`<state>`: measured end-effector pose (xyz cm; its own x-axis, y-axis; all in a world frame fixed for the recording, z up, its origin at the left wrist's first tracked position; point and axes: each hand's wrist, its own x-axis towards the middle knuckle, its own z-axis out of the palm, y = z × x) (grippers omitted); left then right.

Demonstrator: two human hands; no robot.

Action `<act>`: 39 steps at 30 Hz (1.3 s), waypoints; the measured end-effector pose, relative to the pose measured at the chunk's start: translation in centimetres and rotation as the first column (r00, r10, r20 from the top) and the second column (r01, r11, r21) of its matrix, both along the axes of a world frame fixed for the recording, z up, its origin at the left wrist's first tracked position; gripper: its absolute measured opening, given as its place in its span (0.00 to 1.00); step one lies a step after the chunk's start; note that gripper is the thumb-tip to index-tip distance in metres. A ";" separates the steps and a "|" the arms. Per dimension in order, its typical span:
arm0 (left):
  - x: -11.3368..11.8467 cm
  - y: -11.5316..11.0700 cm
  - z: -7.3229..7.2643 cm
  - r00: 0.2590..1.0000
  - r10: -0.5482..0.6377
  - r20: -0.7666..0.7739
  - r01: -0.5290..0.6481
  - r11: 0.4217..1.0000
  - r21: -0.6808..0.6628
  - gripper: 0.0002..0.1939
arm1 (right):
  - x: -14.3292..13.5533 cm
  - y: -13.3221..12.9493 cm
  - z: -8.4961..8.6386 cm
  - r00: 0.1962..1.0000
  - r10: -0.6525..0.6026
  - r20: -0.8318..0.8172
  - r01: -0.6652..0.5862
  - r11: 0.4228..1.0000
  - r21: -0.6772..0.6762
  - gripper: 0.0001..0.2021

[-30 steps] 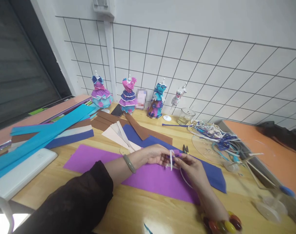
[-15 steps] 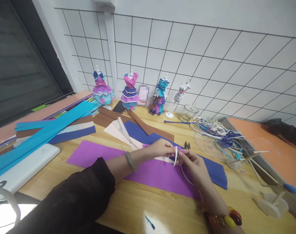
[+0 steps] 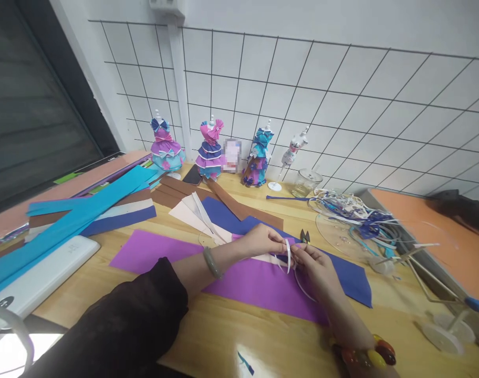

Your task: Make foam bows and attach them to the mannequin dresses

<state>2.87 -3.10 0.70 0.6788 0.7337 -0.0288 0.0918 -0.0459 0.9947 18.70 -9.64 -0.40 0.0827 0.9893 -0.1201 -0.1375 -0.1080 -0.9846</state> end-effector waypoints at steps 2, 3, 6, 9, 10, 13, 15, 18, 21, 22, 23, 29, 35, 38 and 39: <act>0.0 0.0 0.0 1.000 0.002 0.004 -0.002 1.000 0.007 0.19 | -0.1 0.0 0.1 1.000 -0.001 0.008 0.001 1.000 0.011 0.11; 0.0 0.1 0.0 1.000 0.007 0.003 -0.007 1.000 0.010 0.18 | -0.1 0.0 0.1 1.000 -0.003 0.015 0.002 1.000 0.015 0.12; -0.1 0.1 0.0 1.000 0.024 0.003 -0.024 1.000 -0.008 0.18 | -0.2 -0.1 0.0 0.999 0.000 0.040 -0.001 1.000 0.014 0.12; -0.4 -0.1 0.2 1.000 -0.005 -0.011 0.005 0.999 -0.033 0.19 | -0.4 -0.2 0.3 0.999 0.016 0.032 -0.017 1.000 0.013 0.12; -0.4 -0.1 0.4 0.999 -0.026 -0.033 0.025 0.999 -0.033 0.19 | -0.4 -0.3 0.4 1.000 0.017 0.023 -0.017 1.000 0.015 0.12; -0.6 -0.4 1.1 0.994 -0.056 -0.092 0.051 0.997 -0.061 0.18 | -0.6 -0.3 0.9 0.999 -0.009 0.045 0.008 1.000 0.024 0.13; -0.6 -0.5 1.4 0.992 -0.086 -0.089 0.078 0.993 -0.091 0.17 | -0.7 -0.3 1.0 0.993 -0.036 0.111 0.032 0.999 0.038 0.14; -0.5 -0.6 1.4 0.997 -0.067 -0.042 0.061 0.990 -0.126 0.15 | -0.7 -0.5 1.4 0.994 0.005 0.112 -0.011 0.999 0.050 0.14; -0.2 -0.5 1.3 0.997 -0.052 -0.051 0.045 0.991 -0.129 0.16 | -0.9 -0.5 2.0 0.999 0.048 0.012 -0.049 0.994 0.096 0.15; -0.1 -0.5 1.2 0.999 -0.030 -0.031 0.026 0.991 -0.130 0.17 | -1.0 -0.5 2.1 0.995 0.095 0.010 -0.096 0.991 0.089 0.16; 0.0 -0.5 1.1 1.000 -0.023 -0.012 0.022 0.990 -0.138 0.17 | -1.1 -0.5 2.1 0.993 0.115 0.015 -0.116 0.990 0.081 0.16; -0.1 -0.6 0.7 0.999 -0.001 -0.041 -0.004 0.992 -0.130 0.20 | -0.9 -0.3 1.4 0.991 0.078 0.109 -0.087 0.993 0.080 0.17; -0.4 -0.5 0.6 0.997 0.017 -0.080 -0.031 0.984 -0.176 0.15 | -1.0 -0.3 1.4 0.975 0.095 0.199 -0.112 0.991 0.074 0.15; -0.4 -0.4 0.6 0.994 0.018 -0.106 -0.039 0.979 -0.199 0.13 | -1.3 -0.5 1.6 0.973 0.106 0.203 -0.127 0.987 0.094 0.14; -0.4 -0.4 0.6 0.994 0.017 -0.111 -0.040 0.977 -0.208 0.13 | -1.4 -0.5 1.6 0.972 0.104 0.211 -0.127 0.987 0.098 0.14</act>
